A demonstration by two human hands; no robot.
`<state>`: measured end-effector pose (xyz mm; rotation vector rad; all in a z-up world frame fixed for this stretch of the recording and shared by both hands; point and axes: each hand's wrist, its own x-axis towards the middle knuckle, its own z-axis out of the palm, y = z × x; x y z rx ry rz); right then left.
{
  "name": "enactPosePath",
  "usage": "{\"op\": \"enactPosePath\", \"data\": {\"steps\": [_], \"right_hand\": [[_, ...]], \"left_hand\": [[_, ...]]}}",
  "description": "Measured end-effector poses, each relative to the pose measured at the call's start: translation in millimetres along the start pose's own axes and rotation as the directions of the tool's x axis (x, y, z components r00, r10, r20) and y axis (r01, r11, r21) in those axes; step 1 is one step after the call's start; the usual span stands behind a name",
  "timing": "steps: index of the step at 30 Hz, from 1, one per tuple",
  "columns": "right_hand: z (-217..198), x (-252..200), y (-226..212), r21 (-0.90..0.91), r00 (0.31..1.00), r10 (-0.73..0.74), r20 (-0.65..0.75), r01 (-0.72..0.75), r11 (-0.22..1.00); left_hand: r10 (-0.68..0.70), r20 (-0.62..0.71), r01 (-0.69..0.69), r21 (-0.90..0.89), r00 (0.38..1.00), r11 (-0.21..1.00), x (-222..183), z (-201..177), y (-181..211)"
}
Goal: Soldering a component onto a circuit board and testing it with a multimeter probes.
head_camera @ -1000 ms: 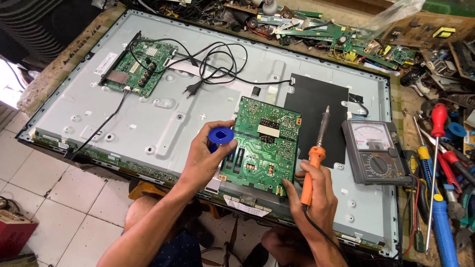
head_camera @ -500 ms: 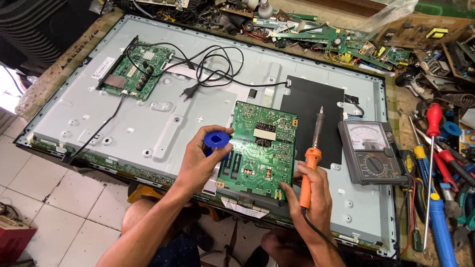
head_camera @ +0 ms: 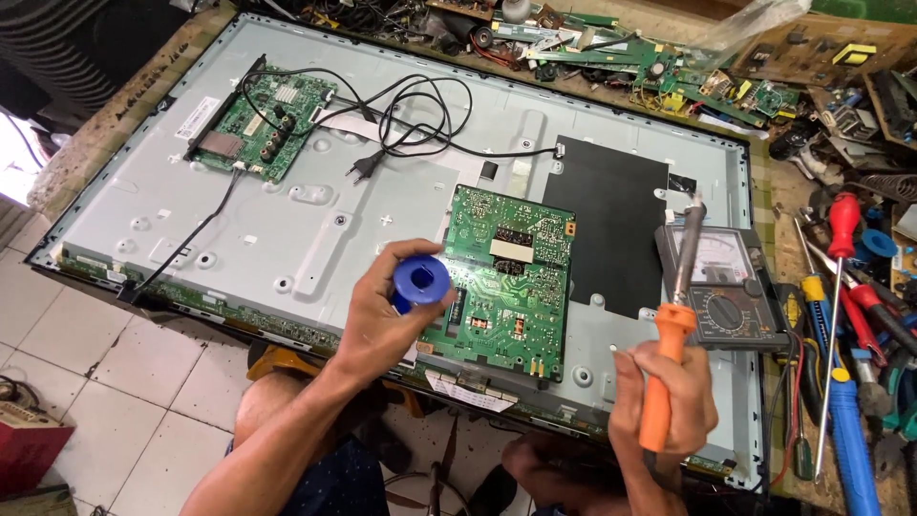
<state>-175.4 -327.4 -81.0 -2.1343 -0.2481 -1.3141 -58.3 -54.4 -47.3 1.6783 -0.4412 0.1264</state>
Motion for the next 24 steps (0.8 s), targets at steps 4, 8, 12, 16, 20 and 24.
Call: {"op": "enactPosePath", "data": {"steps": [4,8,12,16,20,24], "right_hand": [[0.5,3.1,-16.8,-0.061,0.999,0.021,-0.039,-0.023,0.998],[10.6,8.1,-30.5,0.097,1.000,0.024,-0.019,-0.022,0.995],[15.3,10.6,-38.5,0.157,1.000,0.011,0.028,-0.015,0.987],[19.2,16.2,-48.9,0.137,0.994,-0.051,0.092,0.038,0.990],[20.4,16.7,-53.5,0.197,0.986,-0.084,0.145,0.054,0.979],[18.7,12.4,-56.7,0.167,0.983,-0.038,0.181,0.008,0.986]], "left_hand": [[0.164,0.192,-0.154,-0.068,0.968,0.986,-6.9,5.0,0.8],[0.214,0.307,-0.171,-0.161,0.927,0.972,-14.9,12.9,0.8],[0.252,0.321,-0.197,-0.195,0.913,0.961,-21.5,20.9,4.8],[0.247,0.358,-0.185,-0.199,0.901,0.962,-27.9,28.6,10.9],[0.264,0.366,-0.180,-0.247,0.892,0.952,-31.6,34.2,12.2],[0.210,0.373,-0.120,-0.250,0.904,0.961,-31.6,34.4,19.5]]}}
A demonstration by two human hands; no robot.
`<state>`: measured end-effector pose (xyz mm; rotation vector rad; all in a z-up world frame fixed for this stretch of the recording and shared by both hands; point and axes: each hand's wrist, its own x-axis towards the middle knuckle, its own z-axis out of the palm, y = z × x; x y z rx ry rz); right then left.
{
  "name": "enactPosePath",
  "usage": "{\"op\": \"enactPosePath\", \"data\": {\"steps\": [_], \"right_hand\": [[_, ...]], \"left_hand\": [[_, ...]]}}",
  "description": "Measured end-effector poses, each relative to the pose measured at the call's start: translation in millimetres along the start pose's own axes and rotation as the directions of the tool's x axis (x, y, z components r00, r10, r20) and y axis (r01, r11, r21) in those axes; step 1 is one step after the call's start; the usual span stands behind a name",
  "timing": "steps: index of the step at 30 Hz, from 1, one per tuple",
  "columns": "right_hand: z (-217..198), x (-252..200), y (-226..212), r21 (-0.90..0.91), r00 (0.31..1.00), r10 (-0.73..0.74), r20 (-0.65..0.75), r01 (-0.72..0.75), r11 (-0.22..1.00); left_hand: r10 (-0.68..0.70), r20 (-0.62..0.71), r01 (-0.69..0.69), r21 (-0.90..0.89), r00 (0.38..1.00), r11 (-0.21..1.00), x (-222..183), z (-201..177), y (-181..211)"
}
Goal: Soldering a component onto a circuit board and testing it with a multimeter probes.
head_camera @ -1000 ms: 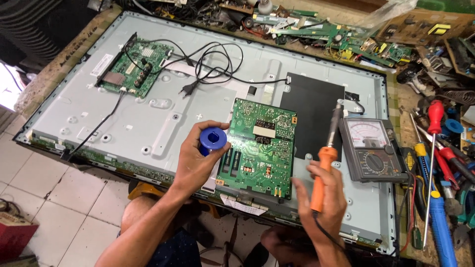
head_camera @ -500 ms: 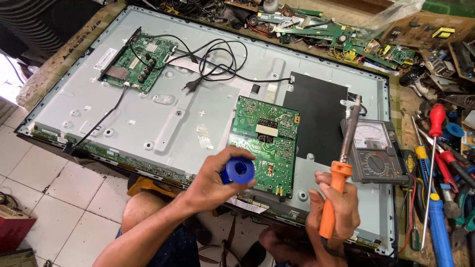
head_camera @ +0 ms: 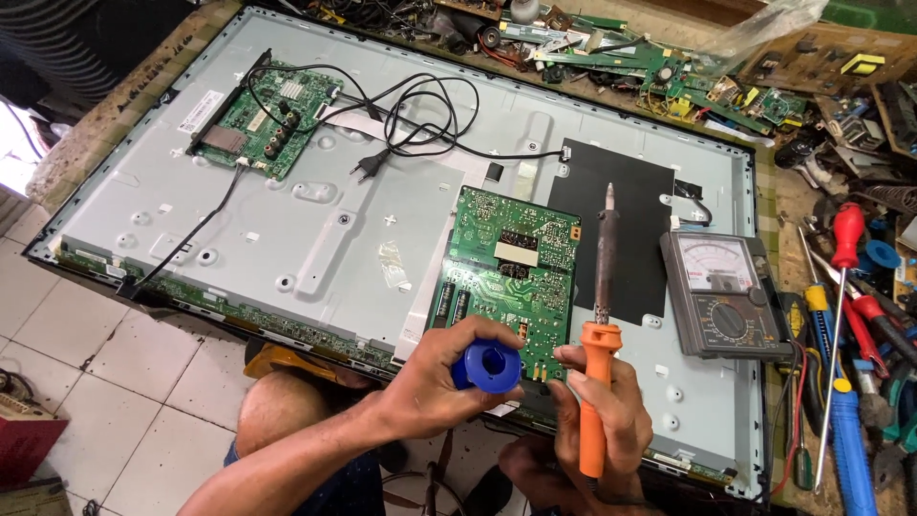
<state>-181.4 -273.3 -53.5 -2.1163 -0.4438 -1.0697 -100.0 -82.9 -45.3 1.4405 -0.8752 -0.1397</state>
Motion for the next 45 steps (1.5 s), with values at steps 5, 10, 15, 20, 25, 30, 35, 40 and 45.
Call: {"op": "enactPosePath", "data": {"steps": [5,10,15,20,25,30,35,40,45], "right_hand": [[2.3,-4.5,5.5,0.049,0.999,0.008,-0.040,-0.006,0.999],[0.8,-3.5,7.1,0.037,0.998,-0.007,-0.068,0.009,0.999],[-3.6,-6.9,10.3,0.055,0.998,-0.006,-0.059,0.009,0.998],[-10.7,-5.3,9.1,-0.003,0.998,0.008,-0.058,-0.008,1.000],[-18.6,-11.0,20.6,-0.004,0.997,0.028,-0.072,-0.028,1.000],[-28.6,-9.5,33.0,0.054,0.982,0.114,-0.150,-0.107,0.993],[-18.8,-11.4,41.4,0.369,0.889,0.422,-0.177,-0.337,0.866],[-5.9,-13.0,45.2,0.381,0.840,0.532,-0.106,-0.459,0.802],[-9.4,-9.0,45.5,0.349,0.868,0.482,-0.120,-0.418,0.839]], "left_hand": [[-0.047,-0.017,0.048,0.020,0.999,0.999,0.7,-0.2,3.6],[-0.059,-0.036,0.061,0.043,0.998,0.997,1.3,-0.2,1.1],[-0.043,-0.060,0.046,0.059,0.997,0.997,0.0,-3.4,-5.0],[-0.034,-0.065,0.038,0.057,0.997,0.998,1.4,-9.8,-2.9],[0.038,-0.107,-0.035,0.032,0.994,0.999,1.2,-19.2,-16.5],[-0.084,-0.266,0.094,0.027,0.960,0.995,6.1,-44.7,-21.4],[-0.399,-0.429,0.451,0.023,0.811,0.892,19.5,-59.0,-8.5],[-0.387,-0.401,0.444,0.055,0.830,0.895,18.8,-57.7,-9.0],[-0.309,-0.403,0.369,0.080,0.862,0.926,17.6,-55.2,-9.8]]}}
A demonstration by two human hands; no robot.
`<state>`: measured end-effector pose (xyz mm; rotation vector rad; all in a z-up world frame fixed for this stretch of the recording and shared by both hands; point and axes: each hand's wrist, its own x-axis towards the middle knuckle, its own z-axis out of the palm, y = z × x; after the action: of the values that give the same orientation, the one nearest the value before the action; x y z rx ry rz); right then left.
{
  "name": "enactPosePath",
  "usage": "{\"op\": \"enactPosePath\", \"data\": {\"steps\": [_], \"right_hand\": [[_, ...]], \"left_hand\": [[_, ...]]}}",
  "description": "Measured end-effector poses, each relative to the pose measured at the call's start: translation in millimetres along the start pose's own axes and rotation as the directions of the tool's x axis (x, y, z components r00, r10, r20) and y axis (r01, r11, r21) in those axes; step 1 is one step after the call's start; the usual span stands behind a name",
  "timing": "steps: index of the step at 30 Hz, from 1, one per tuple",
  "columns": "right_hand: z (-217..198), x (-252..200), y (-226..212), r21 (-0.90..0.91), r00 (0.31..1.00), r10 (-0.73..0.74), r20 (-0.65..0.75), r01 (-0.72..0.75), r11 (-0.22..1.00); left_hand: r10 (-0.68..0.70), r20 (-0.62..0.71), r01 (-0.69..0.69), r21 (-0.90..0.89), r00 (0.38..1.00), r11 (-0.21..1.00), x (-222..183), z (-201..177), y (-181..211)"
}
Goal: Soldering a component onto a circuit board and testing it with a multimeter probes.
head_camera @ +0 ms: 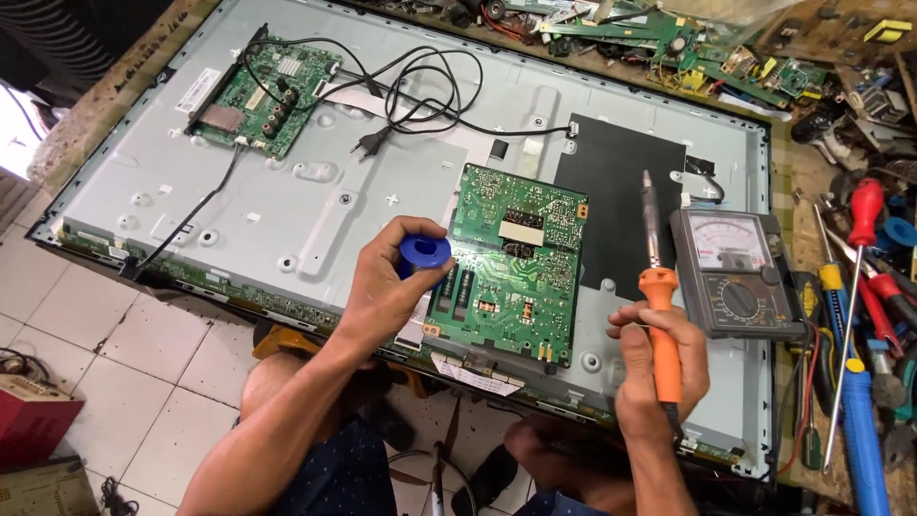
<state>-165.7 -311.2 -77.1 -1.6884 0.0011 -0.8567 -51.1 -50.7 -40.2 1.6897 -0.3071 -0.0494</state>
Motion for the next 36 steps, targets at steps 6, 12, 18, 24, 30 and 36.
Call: {"op": "enactPosePath", "data": {"steps": [6,12,18,24,30,36], "right_hand": [[-4.1,1.0,-5.8,-0.071,0.995,-0.031,-0.094,0.024,0.997],[-17.5,3.2,7.2,-0.047,0.985,-0.032,-0.170,0.024,0.999],[-10.3,7.2,1.1,-0.035,0.977,0.001,-0.214,-0.008,0.999],[18.5,13.0,-14.8,-0.261,0.994,0.092,0.066,-0.072,0.963],[32.9,16.3,-9.9,-0.336,0.980,-0.007,0.197,0.074,0.939],[38.4,13.7,-16.2,-0.279,0.975,-0.025,0.221,0.087,0.956]], "left_hand": [[0.017,-0.006,-0.017,0.001,1.000,1.000,-0.1,1.8,-2.4],[0.041,-0.017,-0.041,0.015,0.999,0.999,0.7,2.6,-1.3],[0.082,-0.056,-0.081,0.012,0.995,0.997,1.9,6.2,-3.5],[0.071,-0.101,-0.080,-0.083,0.992,0.993,6.7,11.7,-1.7],[0.047,-0.174,-0.107,-0.351,0.984,0.930,7.7,16.1,-4.2],[0.001,-0.218,-0.092,-0.409,0.976,0.908,3.5,15.3,0.3]]}}
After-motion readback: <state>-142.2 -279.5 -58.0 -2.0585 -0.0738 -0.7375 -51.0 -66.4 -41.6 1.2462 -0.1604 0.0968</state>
